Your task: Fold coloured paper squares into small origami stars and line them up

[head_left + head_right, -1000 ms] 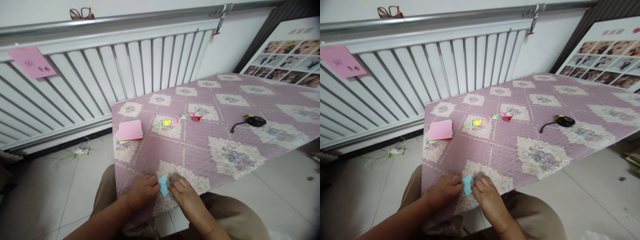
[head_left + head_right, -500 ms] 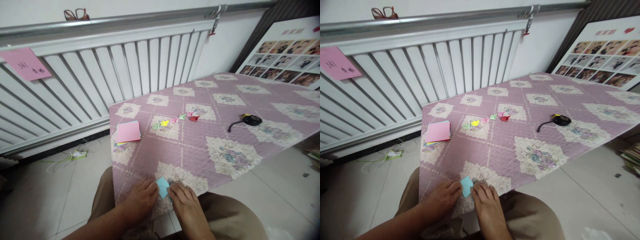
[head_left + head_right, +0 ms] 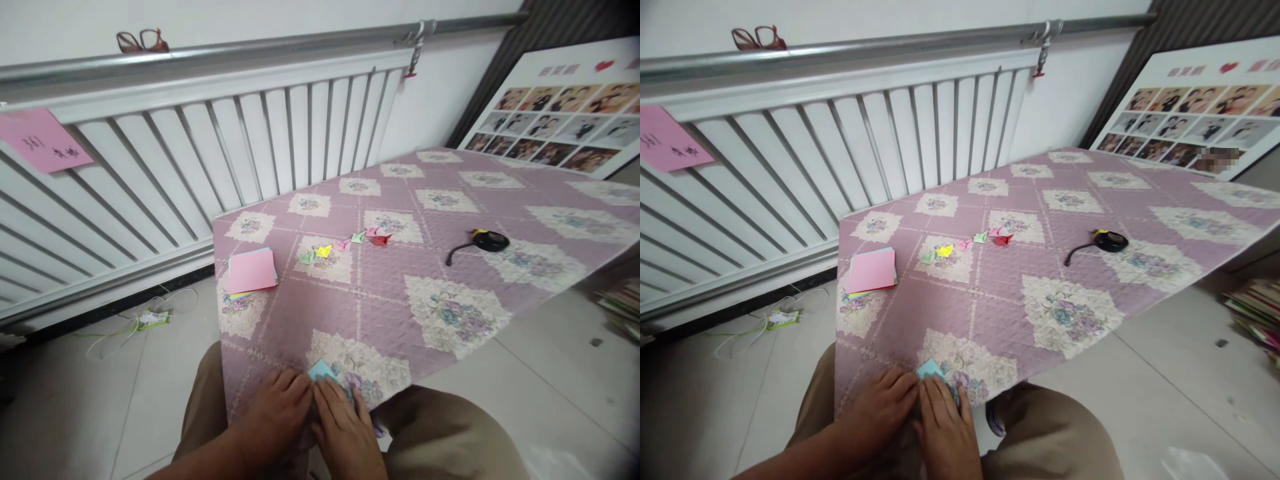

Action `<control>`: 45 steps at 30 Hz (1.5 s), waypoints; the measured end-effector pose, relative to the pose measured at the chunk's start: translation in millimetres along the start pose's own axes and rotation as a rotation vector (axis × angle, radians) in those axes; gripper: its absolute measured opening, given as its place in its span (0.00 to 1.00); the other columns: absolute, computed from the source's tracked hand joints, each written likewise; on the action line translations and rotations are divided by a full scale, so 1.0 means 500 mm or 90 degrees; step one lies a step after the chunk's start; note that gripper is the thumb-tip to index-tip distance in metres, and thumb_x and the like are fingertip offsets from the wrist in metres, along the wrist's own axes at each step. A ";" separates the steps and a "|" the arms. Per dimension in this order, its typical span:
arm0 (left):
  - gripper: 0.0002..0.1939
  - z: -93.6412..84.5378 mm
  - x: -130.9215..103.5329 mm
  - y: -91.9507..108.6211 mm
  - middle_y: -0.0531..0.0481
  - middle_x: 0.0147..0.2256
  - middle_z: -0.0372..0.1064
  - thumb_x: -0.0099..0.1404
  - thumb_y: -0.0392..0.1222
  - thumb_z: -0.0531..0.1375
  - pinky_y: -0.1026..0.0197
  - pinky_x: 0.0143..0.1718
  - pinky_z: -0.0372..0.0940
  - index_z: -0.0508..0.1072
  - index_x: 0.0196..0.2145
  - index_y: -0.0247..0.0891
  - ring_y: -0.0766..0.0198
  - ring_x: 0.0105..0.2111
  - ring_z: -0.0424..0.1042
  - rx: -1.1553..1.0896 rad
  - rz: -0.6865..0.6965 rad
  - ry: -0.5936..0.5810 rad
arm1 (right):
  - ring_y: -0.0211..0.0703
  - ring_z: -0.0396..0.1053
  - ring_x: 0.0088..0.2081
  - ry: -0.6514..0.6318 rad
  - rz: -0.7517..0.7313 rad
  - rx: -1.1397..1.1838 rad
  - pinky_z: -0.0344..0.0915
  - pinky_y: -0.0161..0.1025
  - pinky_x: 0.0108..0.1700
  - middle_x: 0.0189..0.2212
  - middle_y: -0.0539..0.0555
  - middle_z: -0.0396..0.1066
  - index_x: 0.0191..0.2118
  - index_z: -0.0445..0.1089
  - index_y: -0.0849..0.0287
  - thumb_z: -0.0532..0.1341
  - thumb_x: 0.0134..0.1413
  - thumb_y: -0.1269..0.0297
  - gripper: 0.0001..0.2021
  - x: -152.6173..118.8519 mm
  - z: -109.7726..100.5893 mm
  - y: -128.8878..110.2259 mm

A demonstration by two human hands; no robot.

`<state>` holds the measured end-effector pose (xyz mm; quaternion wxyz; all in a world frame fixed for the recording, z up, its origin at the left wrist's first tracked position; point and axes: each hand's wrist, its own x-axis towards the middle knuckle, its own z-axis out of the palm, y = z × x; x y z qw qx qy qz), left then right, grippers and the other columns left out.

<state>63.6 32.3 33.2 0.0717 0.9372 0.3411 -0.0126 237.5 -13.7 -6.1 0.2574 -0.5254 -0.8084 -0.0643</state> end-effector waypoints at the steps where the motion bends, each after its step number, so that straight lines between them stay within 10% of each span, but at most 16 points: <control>1: 0.17 0.001 -0.003 0.002 0.45 0.51 0.64 0.70 0.44 0.53 0.54 0.47 0.60 0.63 0.54 0.38 0.54 0.47 0.63 0.003 -0.008 -0.001 | 0.45 0.67 0.50 -0.004 -0.006 -0.005 0.51 0.47 0.55 0.50 0.52 0.72 0.55 0.64 0.55 0.50 0.64 0.60 0.17 -0.005 -0.001 0.004; 17: 0.23 0.017 -0.014 0.010 0.44 0.54 0.63 0.68 0.43 0.54 0.53 0.50 0.57 0.59 0.59 0.42 0.52 0.52 0.61 -0.064 -0.096 0.027 | 0.54 0.65 0.52 -0.066 -0.032 -0.080 0.59 0.49 0.47 0.53 0.53 0.70 0.56 0.64 0.51 0.57 0.55 0.57 0.22 -0.039 -0.014 0.026; 26: 0.06 -0.046 0.062 0.008 0.48 0.39 0.68 0.66 0.37 0.55 0.59 0.39 0.60 0.71 0.35 0.39 0.59 0.39 0.66 -0.187 -0.244 -0.030 | 0.48 0.68 0.35 -0.010 0.257 0.049 0.59 0.45 0.39 0.30 0.51 0.71 0.28 0.67 0.52 0.59 0.53 0.68 0.05 0.041 0.002 0.008; 45: 0.05 -0.067 0.079 -0.008 0.47 0.40 0.67 0.59 0.37 0.58 0.58 0.39 0.58 0.68 0.35 0.38 0.57 0.40 0.66 -0.265 -0.230 -0.026 | 0.44 0.69 0.33 -0.112 0.279 0.058 0.56 0.38 0.35 0.27 0.47 0.69 0.29 0.62 0.54 0.63 0.43 0.75 0.10 0.086 -0.036 0.036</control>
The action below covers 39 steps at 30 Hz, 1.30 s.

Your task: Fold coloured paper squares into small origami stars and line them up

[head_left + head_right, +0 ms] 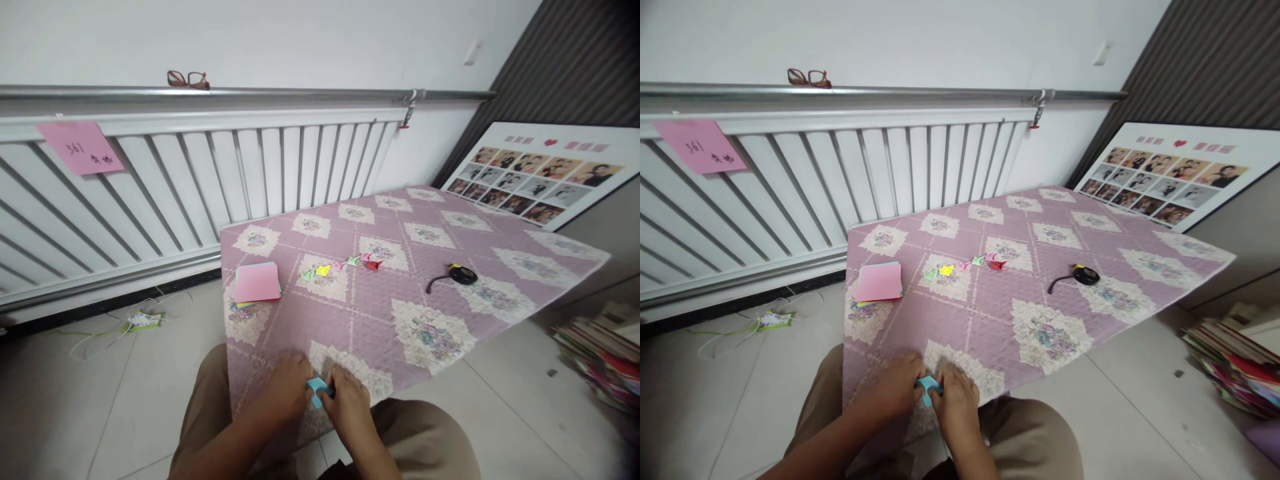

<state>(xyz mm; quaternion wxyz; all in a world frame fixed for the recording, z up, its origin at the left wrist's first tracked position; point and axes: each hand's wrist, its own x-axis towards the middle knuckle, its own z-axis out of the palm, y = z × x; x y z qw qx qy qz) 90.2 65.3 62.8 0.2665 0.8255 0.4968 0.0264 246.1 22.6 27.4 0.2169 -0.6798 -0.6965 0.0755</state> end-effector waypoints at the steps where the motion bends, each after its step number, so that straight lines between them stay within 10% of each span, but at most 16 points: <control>1: 0.04 0.000 -0.002 0.001 0.47 0.40 0.67 0.59 0.37 0.58 0.58 0.39 0.58 0.67 0.35 0.38 0.57 0.40 0.65 -0.003 0.003 0.003 | 0.44 0.69 0.34 -0.001 0.000 0.005 0.55 0.38 0.36 0.27 0.47 0.69 0.30 0.63 0.54 0.63 0.43 0.75 0.10 -0.002 0.002 0.001; 14: 0.04 0.000 -0.011 -0.022 0.50 0.32 0.68 0.61 0.38 0.58 0.62 0.34 0.57 0.69 0.28 0.38 0.61 0.34 0.65 0.007 0.112 0.013 | 0.42 0.67 0.36 -0.125 -0.097 0.078 0.56 0.39 0.40 0.29 0.46 0.71 0.27 0.69 0.53 0.62 0.47 0.74 0.07 0.020 -0.032 -0.005; 25: 0.07 0.038 -0.041 -0.086 0.51 0.32 0.64 0.68 0.38 0.55 0.58 0.34 0.57 0.67 0.31 0.38 0.59 0.34 0.61 0.222 0.226 0.213 | 0.44 0.62 0.37 0.085 -0.273 0.026 0.55 0.44 0.46 0.33 0.51 0.70 0.32 0.67 0.55 0.58 0.54 0.76 0.07 0.021 0.015 -0.034; 39: 0.04 0.095 -0.091 -0.087 0.52 0.34 0.67 0.65 0.35 0.58 0.58 0.39 0.58 0.69 0.32 0.40 0.60 0.37 0.63 0.068 0.107 0.219 | 0.45 0.66 0.42 -0.041 -0.192 0.138 0.59 0.43 0.46 0.38 0.49 0.71 0.34 0.68 0.52 0.59 0.45 0.82 0.15 -0.022 0.035 0.003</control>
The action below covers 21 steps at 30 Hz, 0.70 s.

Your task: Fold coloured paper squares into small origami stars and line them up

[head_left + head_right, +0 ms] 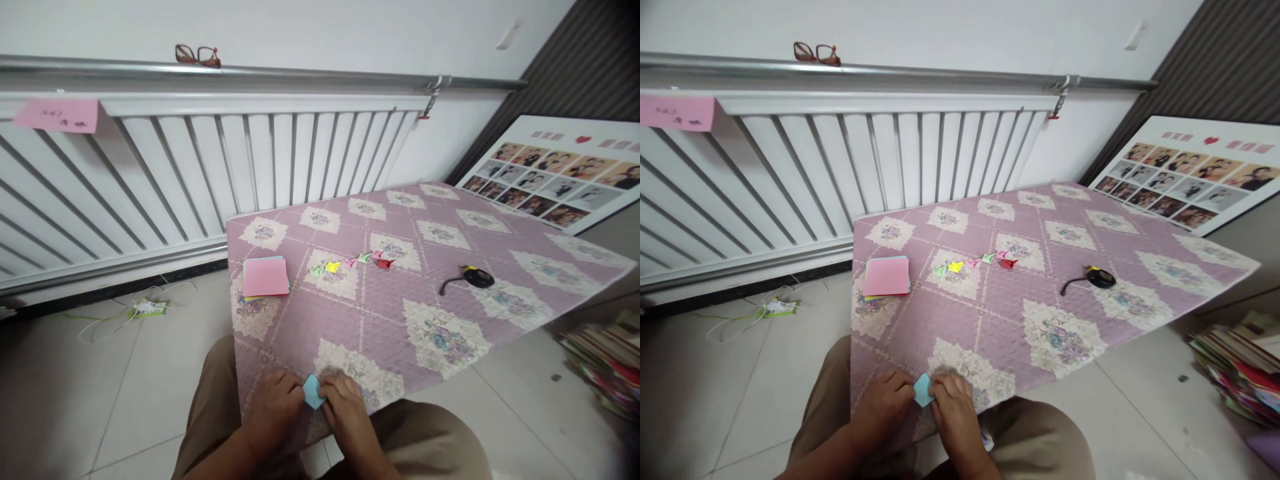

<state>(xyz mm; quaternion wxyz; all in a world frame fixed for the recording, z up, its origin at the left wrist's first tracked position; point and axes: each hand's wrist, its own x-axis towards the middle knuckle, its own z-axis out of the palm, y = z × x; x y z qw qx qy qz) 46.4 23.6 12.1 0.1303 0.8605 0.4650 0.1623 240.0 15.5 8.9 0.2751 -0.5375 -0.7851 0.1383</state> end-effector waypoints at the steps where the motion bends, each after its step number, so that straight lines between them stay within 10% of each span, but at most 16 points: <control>1: 0.05 -0.002 0.001 0.002 0.52 0.34 0.67 0.65 0.35 0.58 0.57 0.40 0.57 0.69 0.31 0.40 0.60 0.37 0.63 -0.012 -0.017 0.004 | 0.45 0.66 0.42 -0.004 0.000 0.003 0.59 0.43 0.47 0.38 0.49 0.71 0.34 0.68 0.52 0.59 0.46 0.81 0.14 -0.003 0.001 0.005; 21: 0.06 -0.017 0.022 0.025 0.53 0.32 0.68 0.63 0.37 0.57 0.53 0.43 0.55 0.68 0.27 0.40 0.58 0.38 0.64 -0.059 -0.202 0.003 | 0.47 0.63 0.39 0.003 0.075 -0.103 0.55 0.45 0.43 0.35 0.51 0.68 0.29 0.67 0.52 0.61 0.56 0.62 0.06 0.007 0.006 0.022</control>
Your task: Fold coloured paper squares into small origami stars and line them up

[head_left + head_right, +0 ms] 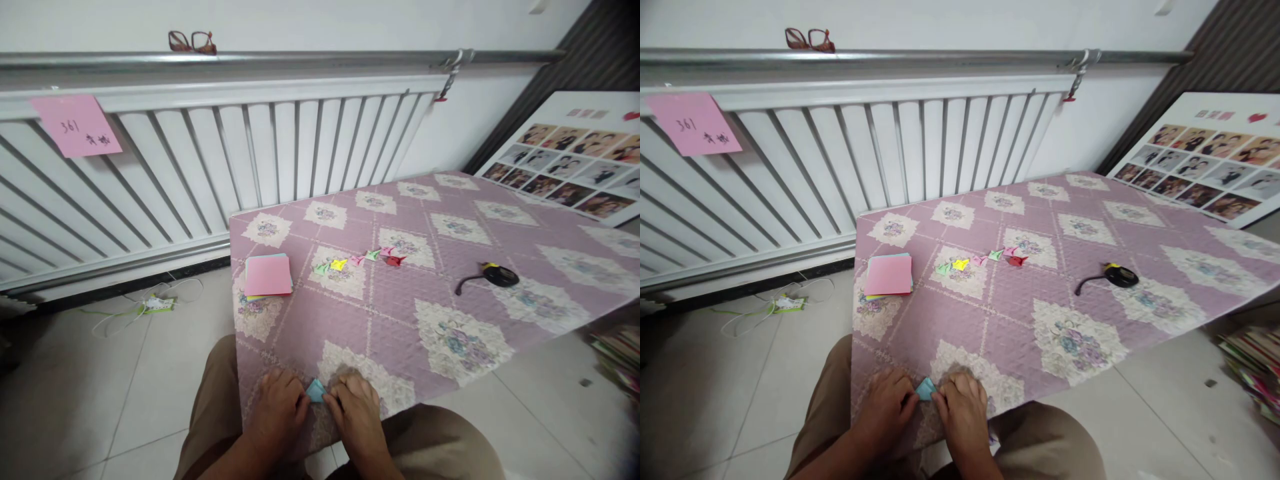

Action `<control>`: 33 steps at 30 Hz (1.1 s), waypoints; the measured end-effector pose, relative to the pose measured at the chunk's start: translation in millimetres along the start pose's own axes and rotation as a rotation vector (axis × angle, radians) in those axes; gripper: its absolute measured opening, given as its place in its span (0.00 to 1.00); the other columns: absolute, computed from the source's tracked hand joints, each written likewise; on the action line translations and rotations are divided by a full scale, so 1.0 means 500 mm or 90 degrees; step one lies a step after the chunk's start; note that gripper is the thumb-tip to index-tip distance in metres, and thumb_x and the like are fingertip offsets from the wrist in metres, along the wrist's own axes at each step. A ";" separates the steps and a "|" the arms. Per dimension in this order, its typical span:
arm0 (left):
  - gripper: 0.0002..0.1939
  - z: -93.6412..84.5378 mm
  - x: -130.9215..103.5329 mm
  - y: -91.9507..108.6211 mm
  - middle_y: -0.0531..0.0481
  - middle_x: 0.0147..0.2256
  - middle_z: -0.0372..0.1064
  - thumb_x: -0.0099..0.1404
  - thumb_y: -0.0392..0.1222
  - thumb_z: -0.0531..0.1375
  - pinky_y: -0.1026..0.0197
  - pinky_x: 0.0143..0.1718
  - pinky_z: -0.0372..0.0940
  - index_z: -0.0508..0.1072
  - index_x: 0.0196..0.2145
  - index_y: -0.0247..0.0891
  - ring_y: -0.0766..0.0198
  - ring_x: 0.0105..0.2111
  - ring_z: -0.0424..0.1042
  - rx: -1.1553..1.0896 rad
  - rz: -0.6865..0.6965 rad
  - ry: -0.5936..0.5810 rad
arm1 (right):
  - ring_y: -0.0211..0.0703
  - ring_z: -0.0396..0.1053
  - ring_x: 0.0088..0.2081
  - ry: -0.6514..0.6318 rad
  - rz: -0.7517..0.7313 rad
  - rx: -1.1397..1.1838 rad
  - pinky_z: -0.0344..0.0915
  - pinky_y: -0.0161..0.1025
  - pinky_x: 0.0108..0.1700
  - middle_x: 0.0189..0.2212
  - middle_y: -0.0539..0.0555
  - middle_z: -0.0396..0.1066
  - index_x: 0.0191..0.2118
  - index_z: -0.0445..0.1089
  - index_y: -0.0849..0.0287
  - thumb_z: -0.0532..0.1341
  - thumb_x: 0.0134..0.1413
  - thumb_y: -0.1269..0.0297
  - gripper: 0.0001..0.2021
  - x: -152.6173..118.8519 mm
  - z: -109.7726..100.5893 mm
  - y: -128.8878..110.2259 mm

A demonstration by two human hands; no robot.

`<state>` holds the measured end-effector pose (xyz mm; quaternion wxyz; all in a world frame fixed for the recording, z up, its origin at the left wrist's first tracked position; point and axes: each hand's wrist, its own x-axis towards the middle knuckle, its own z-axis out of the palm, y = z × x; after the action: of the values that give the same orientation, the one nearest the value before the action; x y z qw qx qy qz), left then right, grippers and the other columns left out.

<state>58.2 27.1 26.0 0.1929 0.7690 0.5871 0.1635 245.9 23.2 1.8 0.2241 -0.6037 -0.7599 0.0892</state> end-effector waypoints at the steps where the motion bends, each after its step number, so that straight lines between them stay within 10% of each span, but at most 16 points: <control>1: 0.06 0.001 0.002 -0.001 0.53 0.32 0.68 0.63 0.38 0.57 0.53 0.43 0.55 0.68 0.27 0.40 0.58 0.38 0.64 0.006 0.000 -0.004 | 0.48 0.63 0.40 0.009 -0.001 0.000 0.55 0.45 0.43 0.35 0.51 0.68 0.29 0.67 0.52 0.60 0.57 0.62 0.06 -0.001 0.002 0.001; 33: 0.10 -0.020 0.056 0.000 0.47 0.33 0.70 0.67 0.43 0.54 0.56 0.36 0.59 0.73 0.32 0.38 0.55 0.36 0.68 0.203 0.060 -0.193 | 0.47 0.62 0.39 0.037 0.042 0.022 0.52 0.46 0.44 0.31 0.50 0.67 0.24 0.65 0.54 0.62 0.52 0.65 0.08 0.012 -0.007 -0.023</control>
<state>60.5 55.1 35.1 0.1473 0.8321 0.5332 -0.0399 236.4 25.3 10.9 0.2534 -0.6271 -0.7309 0.0916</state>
